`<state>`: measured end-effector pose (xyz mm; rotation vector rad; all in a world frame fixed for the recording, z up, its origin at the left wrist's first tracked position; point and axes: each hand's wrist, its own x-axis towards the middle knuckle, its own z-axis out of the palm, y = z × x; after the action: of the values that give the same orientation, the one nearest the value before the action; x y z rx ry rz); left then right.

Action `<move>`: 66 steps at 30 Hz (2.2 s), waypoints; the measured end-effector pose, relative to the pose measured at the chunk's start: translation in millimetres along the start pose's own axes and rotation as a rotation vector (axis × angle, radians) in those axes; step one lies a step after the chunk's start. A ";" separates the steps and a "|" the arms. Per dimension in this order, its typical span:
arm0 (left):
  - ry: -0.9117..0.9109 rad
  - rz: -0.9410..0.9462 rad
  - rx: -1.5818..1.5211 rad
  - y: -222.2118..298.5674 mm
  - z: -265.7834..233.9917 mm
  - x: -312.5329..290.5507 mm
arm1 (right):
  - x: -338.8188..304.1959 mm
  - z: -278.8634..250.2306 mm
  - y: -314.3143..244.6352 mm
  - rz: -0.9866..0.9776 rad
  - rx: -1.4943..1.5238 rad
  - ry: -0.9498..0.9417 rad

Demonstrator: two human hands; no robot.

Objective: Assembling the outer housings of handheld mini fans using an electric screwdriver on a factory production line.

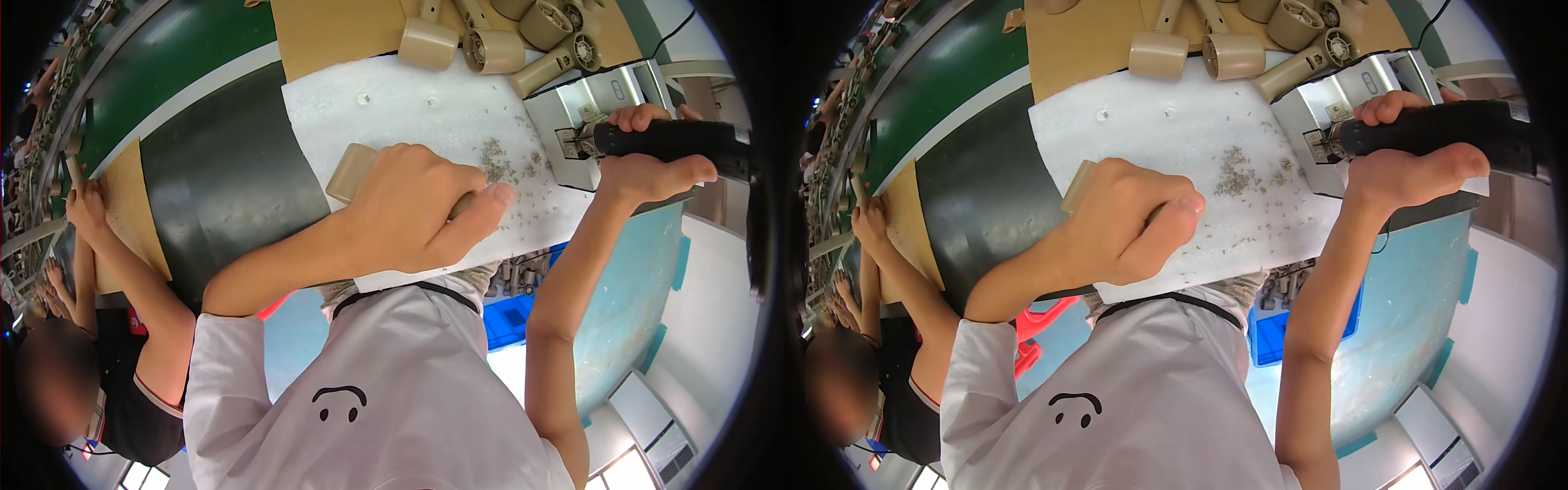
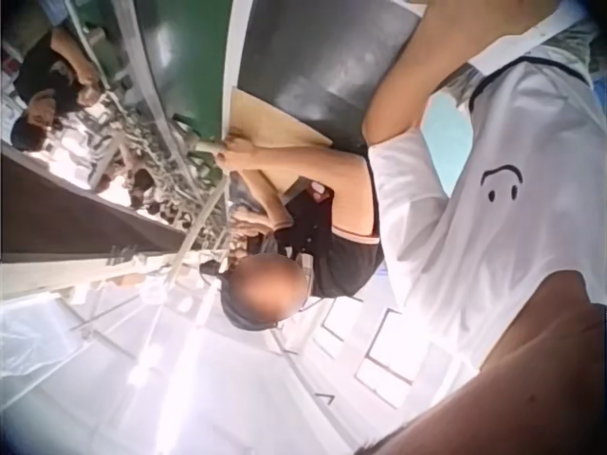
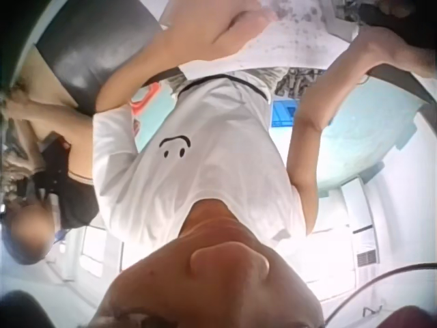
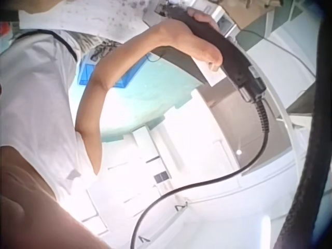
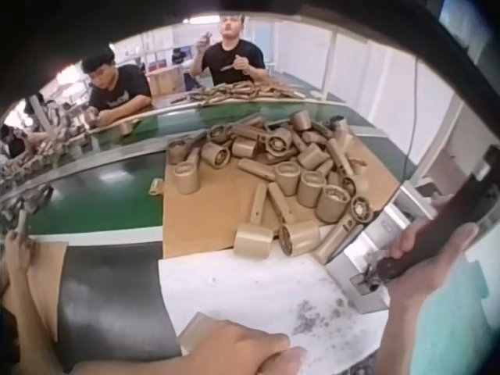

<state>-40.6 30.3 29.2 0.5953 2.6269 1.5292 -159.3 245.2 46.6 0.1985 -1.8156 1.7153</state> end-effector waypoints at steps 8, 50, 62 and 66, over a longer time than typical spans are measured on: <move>0.055 -0.031 -0.049 1.0 -4.8 2.3 | -27.0 -12.4 -12.1 0.251 0.586 -0.101; 0.056 -0.024 -0.053 1.0 -2.3 5.4 | -5.7 5.4 -0.3 0.123 0.083 0.045; 0.185 0.070 -0.011 -2.5 3.6 6.6 | -78.0 8.2 -72.2 0.173 1.012 -0.341; 0.193 0.041 -0.050 -1.4 2.6 5.9 | -80.3 10.8 -68.1 0.135 0.972 -0.377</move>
<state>-45.9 33.9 27.5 0.5261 2.7197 1.7417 -64.5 200.9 62.4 0.8511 -1.0674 2.6732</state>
